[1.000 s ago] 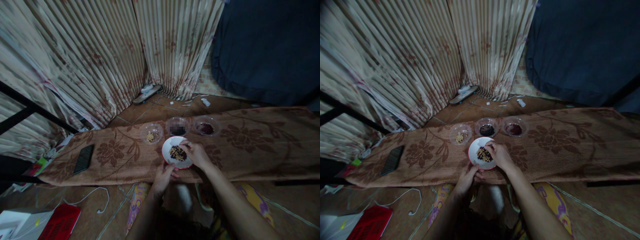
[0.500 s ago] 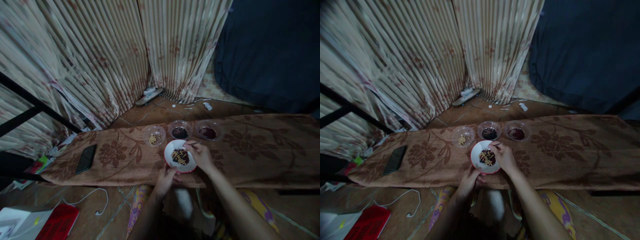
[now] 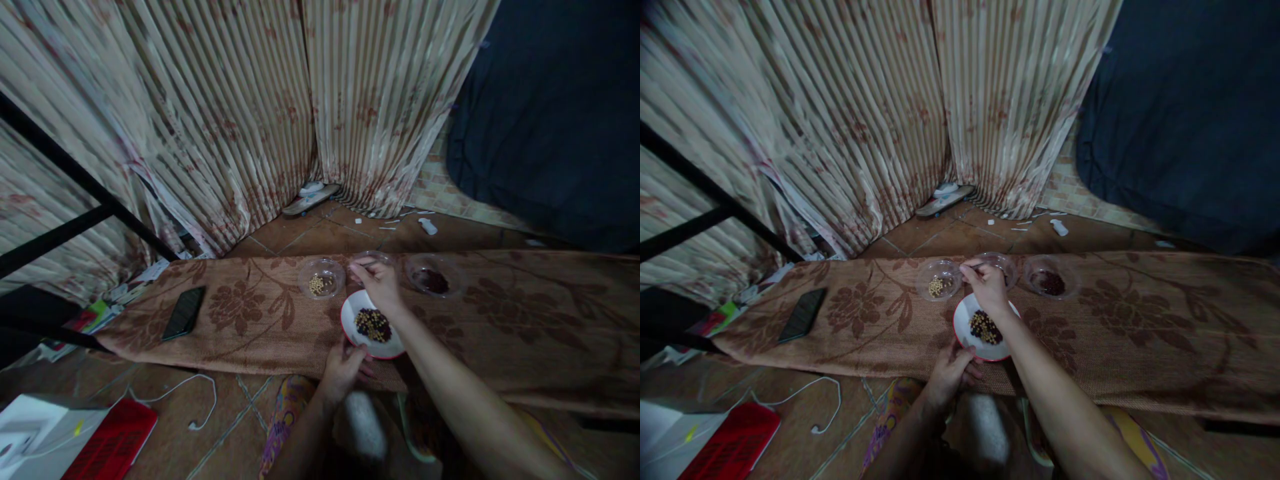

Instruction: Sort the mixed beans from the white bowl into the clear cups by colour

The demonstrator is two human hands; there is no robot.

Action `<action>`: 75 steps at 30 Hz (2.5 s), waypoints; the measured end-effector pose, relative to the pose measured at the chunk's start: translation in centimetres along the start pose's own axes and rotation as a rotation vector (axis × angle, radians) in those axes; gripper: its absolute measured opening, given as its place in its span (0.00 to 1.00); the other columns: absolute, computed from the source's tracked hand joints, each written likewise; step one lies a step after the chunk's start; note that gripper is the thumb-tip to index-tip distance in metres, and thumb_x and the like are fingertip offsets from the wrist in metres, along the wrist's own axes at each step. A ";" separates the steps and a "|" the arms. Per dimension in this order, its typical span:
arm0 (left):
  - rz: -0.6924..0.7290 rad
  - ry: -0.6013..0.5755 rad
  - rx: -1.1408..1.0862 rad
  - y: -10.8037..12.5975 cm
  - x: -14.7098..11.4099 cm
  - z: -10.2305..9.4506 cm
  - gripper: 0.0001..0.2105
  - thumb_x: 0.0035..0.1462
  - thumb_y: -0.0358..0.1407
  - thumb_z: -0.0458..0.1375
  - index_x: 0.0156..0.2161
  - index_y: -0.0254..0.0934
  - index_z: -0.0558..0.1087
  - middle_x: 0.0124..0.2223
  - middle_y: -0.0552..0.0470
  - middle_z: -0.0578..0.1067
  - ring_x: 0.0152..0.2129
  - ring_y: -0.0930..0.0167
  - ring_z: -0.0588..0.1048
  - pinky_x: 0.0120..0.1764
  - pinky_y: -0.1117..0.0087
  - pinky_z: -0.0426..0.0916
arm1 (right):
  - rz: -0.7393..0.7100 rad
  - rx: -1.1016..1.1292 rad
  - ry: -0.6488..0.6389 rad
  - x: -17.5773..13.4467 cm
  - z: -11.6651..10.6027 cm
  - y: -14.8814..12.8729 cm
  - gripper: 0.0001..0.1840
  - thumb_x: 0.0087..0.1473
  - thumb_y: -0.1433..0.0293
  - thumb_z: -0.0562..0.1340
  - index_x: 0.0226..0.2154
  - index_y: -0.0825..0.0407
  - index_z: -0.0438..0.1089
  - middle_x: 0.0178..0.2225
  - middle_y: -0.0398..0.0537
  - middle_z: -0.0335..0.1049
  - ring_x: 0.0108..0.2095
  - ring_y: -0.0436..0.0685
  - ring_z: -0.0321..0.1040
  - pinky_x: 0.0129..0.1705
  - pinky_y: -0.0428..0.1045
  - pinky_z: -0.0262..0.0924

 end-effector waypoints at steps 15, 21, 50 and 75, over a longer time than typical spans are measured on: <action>0.025 0.000 0.038 0.5 -0.3 -0.1 0.25 0.48 0.48 0.59 0.46 0.34 0.63 0.30 0.51 0.74 0.16 0.75 0.72 0.17 0.78 0.63 | 0.038 -0.447 -0.218 -6.3 -6.9 1.1 0.14 0.54 0.60 0.58 0.32 0.52 0.73 0.31 0.48 0.75 0.33 0.56 0.70 0.35 0.48 0.63; 0.012 0.000 0.046 0.6 -0.4 -0.1 0.24 0.47 0.48 0.59 0.45 0.34 0.63 0.30 0.51 0.74 0.16 0.74 0.72 0.17 0.78 0.62 | 0.017 -0.518 -0.274 -6.4 -5.5 1.3 0.14 0.55 0.60 0.56 0.32 0.50 0.73 0.31 0.45 0.76 0.33 0.55 0.71 0.37 0.48 0.62; 0.012 0.002 0.026 0.4 -0.3 0.0 0.23 0.48 0.47 0.59 0.45 0.34 0.64 0.29 0.52 0.74 0.15 0.74 0.72 0.17 0.77 0.63 | -0.051 -0.469 -0.314 -6.4 -4.4 2.1 0.12 0.53 0.62 0.58 0.28 0.50 0.74 0.30 0.45 0.75 0.32 0.55 0.71 0.37 0.49 0.64; 0.047 -0.006 0.064 0.7 -0.4 0.0 0.21 0.51 0.45 0.56 0.46 0.34 0.65 0.29 0.52 0.74 0.15 0.75 0.71 0.18 0.77 0.61 | 0.011 -0.458 -0.279 -6.5 -5.2 1.7 0.11 0.52 0.61 0.59 0.28 0.50 0.74 0.30 0.44 0.75 0.32 0.55 0.71 0.37 0.47 0.63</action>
Point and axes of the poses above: each hand's wrist, its own x-axis towards the middle knuckle, its own z-axis out of the palm, y = z × x, the point moved 7 cm from there along x, towards the middle knuckle
